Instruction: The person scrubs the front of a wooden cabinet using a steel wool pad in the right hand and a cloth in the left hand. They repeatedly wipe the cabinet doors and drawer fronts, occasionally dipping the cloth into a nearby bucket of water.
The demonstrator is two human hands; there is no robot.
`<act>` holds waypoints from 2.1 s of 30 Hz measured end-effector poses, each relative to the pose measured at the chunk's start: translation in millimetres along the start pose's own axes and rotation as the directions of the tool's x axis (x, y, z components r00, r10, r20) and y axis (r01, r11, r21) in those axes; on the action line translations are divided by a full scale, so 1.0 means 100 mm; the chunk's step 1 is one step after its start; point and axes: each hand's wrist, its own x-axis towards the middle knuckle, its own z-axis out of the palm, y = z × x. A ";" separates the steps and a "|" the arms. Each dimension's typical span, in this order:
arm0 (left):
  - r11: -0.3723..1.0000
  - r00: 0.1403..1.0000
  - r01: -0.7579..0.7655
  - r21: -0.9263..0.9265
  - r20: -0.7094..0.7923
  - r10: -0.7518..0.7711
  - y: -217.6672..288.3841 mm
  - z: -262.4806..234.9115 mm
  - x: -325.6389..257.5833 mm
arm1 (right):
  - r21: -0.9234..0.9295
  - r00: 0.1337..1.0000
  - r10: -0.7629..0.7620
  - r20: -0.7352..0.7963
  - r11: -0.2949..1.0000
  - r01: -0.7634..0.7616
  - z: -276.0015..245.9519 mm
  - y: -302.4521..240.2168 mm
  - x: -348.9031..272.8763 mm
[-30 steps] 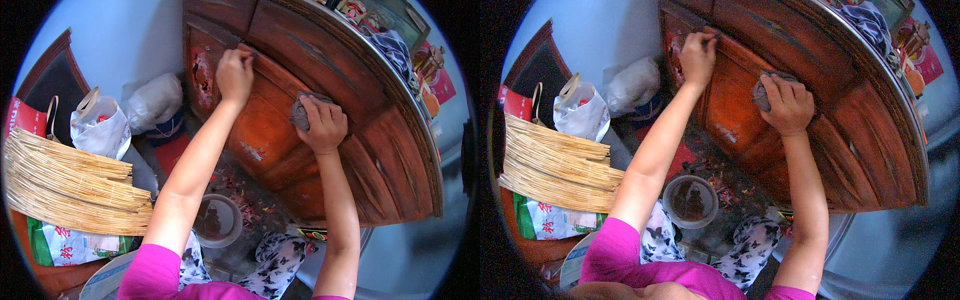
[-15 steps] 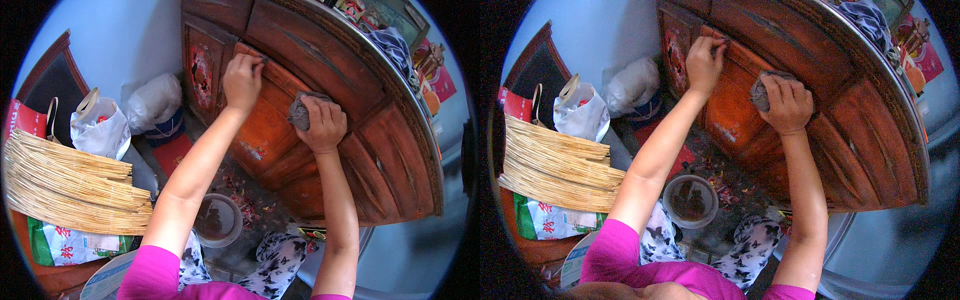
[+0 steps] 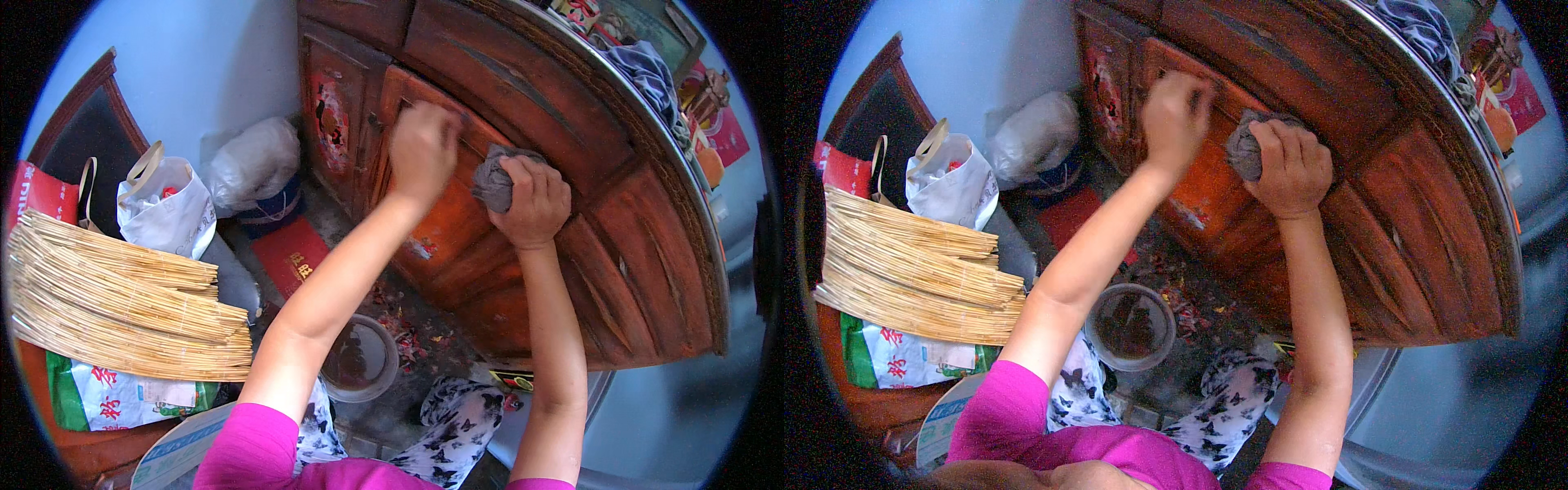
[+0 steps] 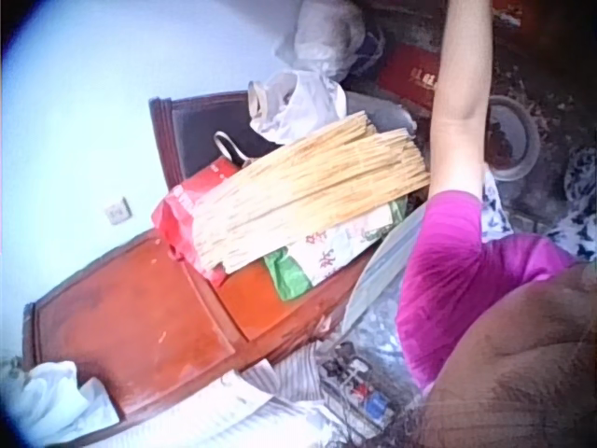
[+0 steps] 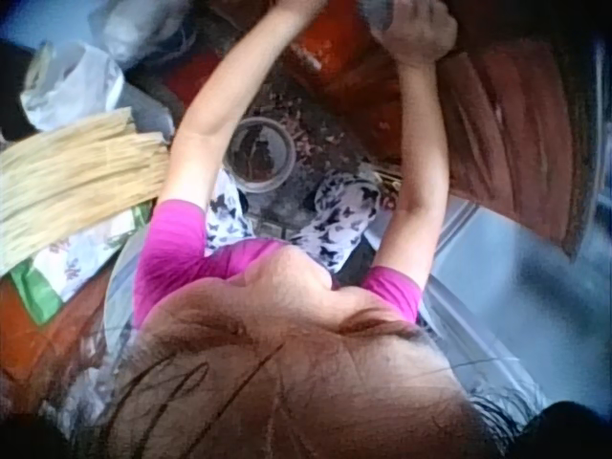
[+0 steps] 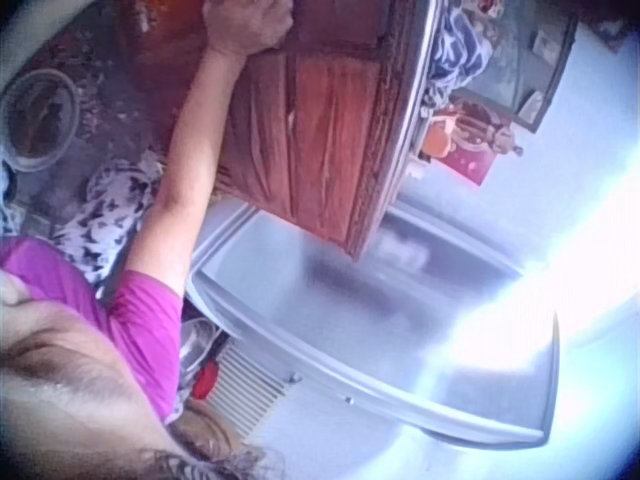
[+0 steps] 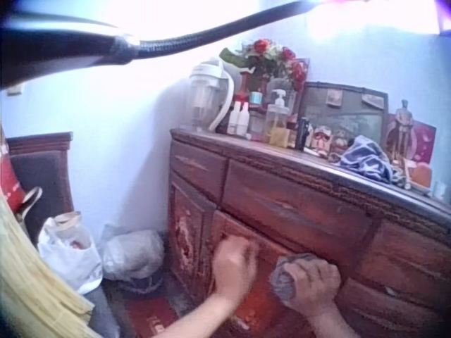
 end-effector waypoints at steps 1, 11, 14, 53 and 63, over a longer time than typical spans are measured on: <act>0.995 0.993 -0.078 -0.062 0.078 0.083 0.13 0.04 -0.10 | -0.009 1.000 -0.004 0.005 1.000 0.004 -0.02 0.04 -0.01; 0.996 0.995 0.083 0.029 -0.063 -0.081 -0.09 0.02 0.07 | 0.025 1.000 0.011 -0.009 1.000 -0.010 0.00 -0.01 -0.01; 0.975 0.974 -0.174 -0.140 0.120 0.191 0.36 0.00 -0.15 | 0.062 0.998 0.005 -0.069 0.998 0.000 -0.02 0.08 -0.05; 0.977 0.981 0.157 0.145 0.094 -0.171 -0.17 -0.04 0.10 | -0.056 0.998 -0.055 -0.012 0.997 0.054 -0.04 0.08 -0.01; 0.925 0.946 0.321 0.204 -0.018 -0.325 -0.53 -0.14 0.32 | -0.037 1.000 -0.009 -0.008 0.999 0.009 0.00 -0.02 -0.01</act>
